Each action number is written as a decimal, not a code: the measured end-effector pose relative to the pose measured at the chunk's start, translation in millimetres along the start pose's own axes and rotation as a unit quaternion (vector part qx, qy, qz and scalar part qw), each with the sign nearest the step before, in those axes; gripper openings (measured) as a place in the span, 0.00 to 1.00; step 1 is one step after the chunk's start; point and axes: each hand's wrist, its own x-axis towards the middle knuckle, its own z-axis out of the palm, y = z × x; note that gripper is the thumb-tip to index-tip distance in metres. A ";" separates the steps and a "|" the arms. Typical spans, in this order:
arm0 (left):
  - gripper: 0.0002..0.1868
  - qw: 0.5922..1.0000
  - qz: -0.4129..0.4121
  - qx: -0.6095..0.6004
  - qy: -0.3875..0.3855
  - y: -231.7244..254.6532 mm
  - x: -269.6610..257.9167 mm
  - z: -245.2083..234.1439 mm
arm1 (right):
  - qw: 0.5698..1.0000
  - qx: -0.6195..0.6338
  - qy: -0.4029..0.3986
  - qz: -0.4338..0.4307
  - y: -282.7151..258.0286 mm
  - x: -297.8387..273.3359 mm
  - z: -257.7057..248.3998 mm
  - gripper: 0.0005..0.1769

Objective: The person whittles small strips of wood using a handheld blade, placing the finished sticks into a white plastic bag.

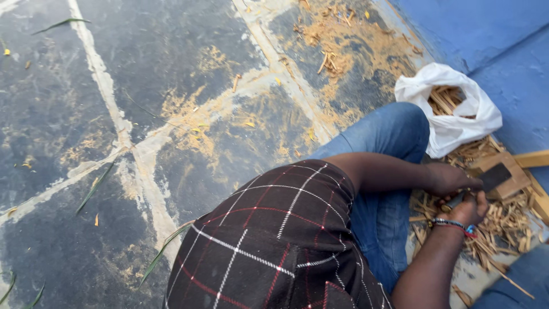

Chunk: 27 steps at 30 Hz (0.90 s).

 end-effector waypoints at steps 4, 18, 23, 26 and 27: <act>0.29 0.985 0.089 0.106 0.102 1.6 -2.4 -3.7 | 0.998 -0.004 0.054 -0.031 1.2 -2.6 8.1 0.17; 0.33 0.981 0.126 0.100 0.108 7.2 -3.9 -2.2 | 0.997 -0.016 0.043 -0.056 -1.9 -7.4 8.7 0.20; 0.26 0.974 0.153 0.105 0.132 -1.5 -5.3 -3.1 | 0.991 -0.096 0.053 -0.080 0.1 -2.0 17.3 0.17; 0.21 0.991 0.068 0.106 0.041 2.8 -0.1 3.3 | 0.994 -0.013 0.078 -0.075 -0.1 0.9 8.6 0.12; 0.22 0.988 0.078 0.125 0.055 0.3 -1.9 2.7 | 0.994 -0.024 0.065 -0.085 3.7 1.7 9.0 0.13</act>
